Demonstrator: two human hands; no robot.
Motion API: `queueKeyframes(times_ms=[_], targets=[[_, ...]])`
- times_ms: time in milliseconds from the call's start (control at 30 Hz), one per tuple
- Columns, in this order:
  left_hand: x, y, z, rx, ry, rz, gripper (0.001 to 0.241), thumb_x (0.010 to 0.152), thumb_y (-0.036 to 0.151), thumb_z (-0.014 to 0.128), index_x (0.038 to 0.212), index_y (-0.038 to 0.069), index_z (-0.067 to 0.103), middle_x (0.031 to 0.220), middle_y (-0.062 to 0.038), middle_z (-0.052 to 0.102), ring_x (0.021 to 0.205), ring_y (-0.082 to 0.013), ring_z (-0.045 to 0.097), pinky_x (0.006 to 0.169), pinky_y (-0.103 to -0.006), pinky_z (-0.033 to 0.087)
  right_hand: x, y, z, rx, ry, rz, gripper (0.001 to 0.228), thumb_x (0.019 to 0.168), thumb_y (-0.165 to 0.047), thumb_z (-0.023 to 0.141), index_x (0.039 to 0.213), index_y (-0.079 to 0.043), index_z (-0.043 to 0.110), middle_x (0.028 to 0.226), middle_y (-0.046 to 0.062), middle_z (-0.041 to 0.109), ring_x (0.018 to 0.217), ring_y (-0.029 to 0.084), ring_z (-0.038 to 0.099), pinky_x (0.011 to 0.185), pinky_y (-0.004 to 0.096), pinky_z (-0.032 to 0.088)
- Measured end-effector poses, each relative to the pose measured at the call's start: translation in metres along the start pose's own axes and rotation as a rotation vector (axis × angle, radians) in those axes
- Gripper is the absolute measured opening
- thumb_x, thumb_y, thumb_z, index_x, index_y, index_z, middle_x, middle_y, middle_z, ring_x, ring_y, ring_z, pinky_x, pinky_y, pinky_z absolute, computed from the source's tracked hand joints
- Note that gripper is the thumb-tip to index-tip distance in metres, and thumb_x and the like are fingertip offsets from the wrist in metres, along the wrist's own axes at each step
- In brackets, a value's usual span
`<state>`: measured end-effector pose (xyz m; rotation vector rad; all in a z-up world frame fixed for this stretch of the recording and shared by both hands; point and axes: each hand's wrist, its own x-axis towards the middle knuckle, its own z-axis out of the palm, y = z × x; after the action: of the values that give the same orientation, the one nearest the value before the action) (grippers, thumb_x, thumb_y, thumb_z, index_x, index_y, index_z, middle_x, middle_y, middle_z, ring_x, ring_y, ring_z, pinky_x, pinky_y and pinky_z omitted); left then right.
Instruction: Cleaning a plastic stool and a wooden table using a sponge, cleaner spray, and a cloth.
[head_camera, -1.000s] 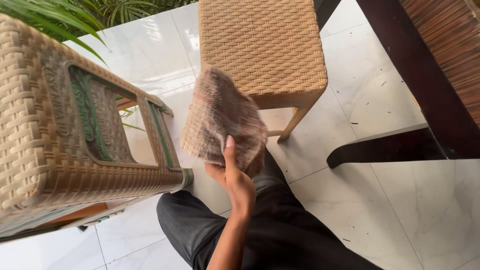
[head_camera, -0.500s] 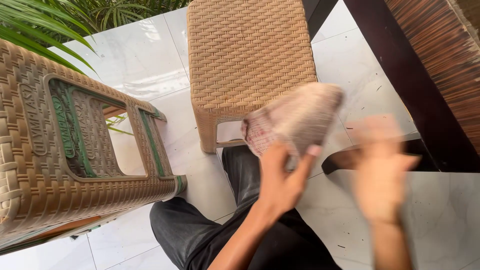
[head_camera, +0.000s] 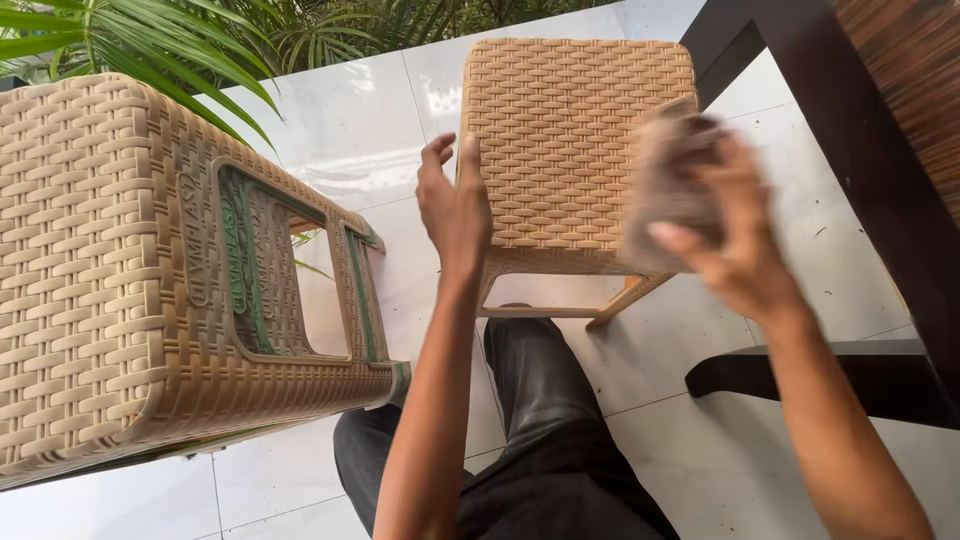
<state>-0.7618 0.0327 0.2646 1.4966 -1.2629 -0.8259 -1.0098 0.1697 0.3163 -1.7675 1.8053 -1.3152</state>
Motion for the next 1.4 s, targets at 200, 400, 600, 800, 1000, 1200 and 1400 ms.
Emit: queueKeyframes(times_ms=[200,400,600,800,1000,1200,1400], targets=[[0.035,-0.027,0.022,0.282,-0.261,-0.093,0.062,0.102,0.052,0.038,0.153,0.017,0.041,0.123,-0.025,0.067,0.116,-0.0440,0.063,0.099,-0.0530,0.047,0.082,0.044,0.087,-0.573,-0.372,0.130,0.078,0.096,-0.075,0.035,0.155,-0.024,0.045,0.168,0.027,0.020,0.160,0.039,0.003,0.125,0.068,-0.006],[0.030,-0.012,0.015,0.158,-0.238,-0.236,0.057,0.103,0.049,0.032,0.146,0.018,0.051,0.124,-0.023,0.069,0.117,-0.0446,0.064,0.099,-0.0505,0.048,0.151,0.039,0.138,-0.695,-0.403,0.083,0.073,0.097,-0.074,0.031,0.159,-0.036,0.030,0.169,0.024,0.009,0.155,0.040,-0.001,0.115,0.070,-0.008],[0.036,0.000,0.006,0.065,-0.136,-0.448,0.057,0.099,0.052,0.035,0.133,0.020,0.068,0.118,-0.023,0.072,0.115,-0.0444,0.064,0.099,-0.0493,0.049,0.032,-0.012,0.098,-0.627,-0.575,-0.394,0.065,0.104,-0.060,0.039,0.156,-0.021,0.043,0.169,0.018,0.027,0.160,0.035,0.016,0.126,0.064,0.007],[0.028,-0.001,0.007,0.092,-0.185,-0.411,0.062,0.098,0.060,0.038,0.134,0.020,0.068,0.118,-0.025,0.072,0.116,-0.0443,0.065,0.101,-0.0485,0.049,0.080,0.038,0.049,-0.922,-0.625,0.057,0.076,0.097,-0.070,0.019,0.161,-0.030,0.024,0.168,0.012,0.014,0.155,0.032,0.001,0.113,0.074,-0.010],[0.033,0.000,0.009,0.107,-0.166,-0.405,0.058,0.098,0.058,0.039,0.135,0.022,0.067,0.118,-0.024,0.072,0.114,-0.0433,0.066,0.098,-0.0491,0.050,0.125,0.025,0.124,-0.813,-0.619,-0.115,0.073,0.100,-0.068,0.019,0.164,-0.032,0.012,0.169,0.015,-0.005,0.157,0.033,-0.003,0.118,0.067,-0.010],[0.035,-0.005,0.012,0.077,-0.155,-0.381,0.055,0.098,0.055,0.041,0.134,0.022,0.068,0.119,-0.022,0.073,0.116,-0.0416,0.067,0.097,-0.0471,0.052,0.065,-0.008,0.091,-0.702,-0.764,-0.321,0.065,0.103,-0.064,0.022,0.162,-0.034,0.021,0.170,0.016,0.008,0.158,0.033,0.008,0.123,0.056,0.002],[0.033,-0.006,0.010,0.066,-0.112,-0.322,0.054,0.098,0.054,0.043,0.131,0.020,0.069,0.126,-0.017,0.071,0.117,-0.0412,0.065,0.099,-0.0466,0.050,0.128,0.058,0.085,-0.993,-0.615,-0.005,0.082,0.103,-0.066,0.019,0.164,-0.011,0.020,0.166,0.024,0.014,0.157,0.035,0.004,0.115,0.071,-0.013]])
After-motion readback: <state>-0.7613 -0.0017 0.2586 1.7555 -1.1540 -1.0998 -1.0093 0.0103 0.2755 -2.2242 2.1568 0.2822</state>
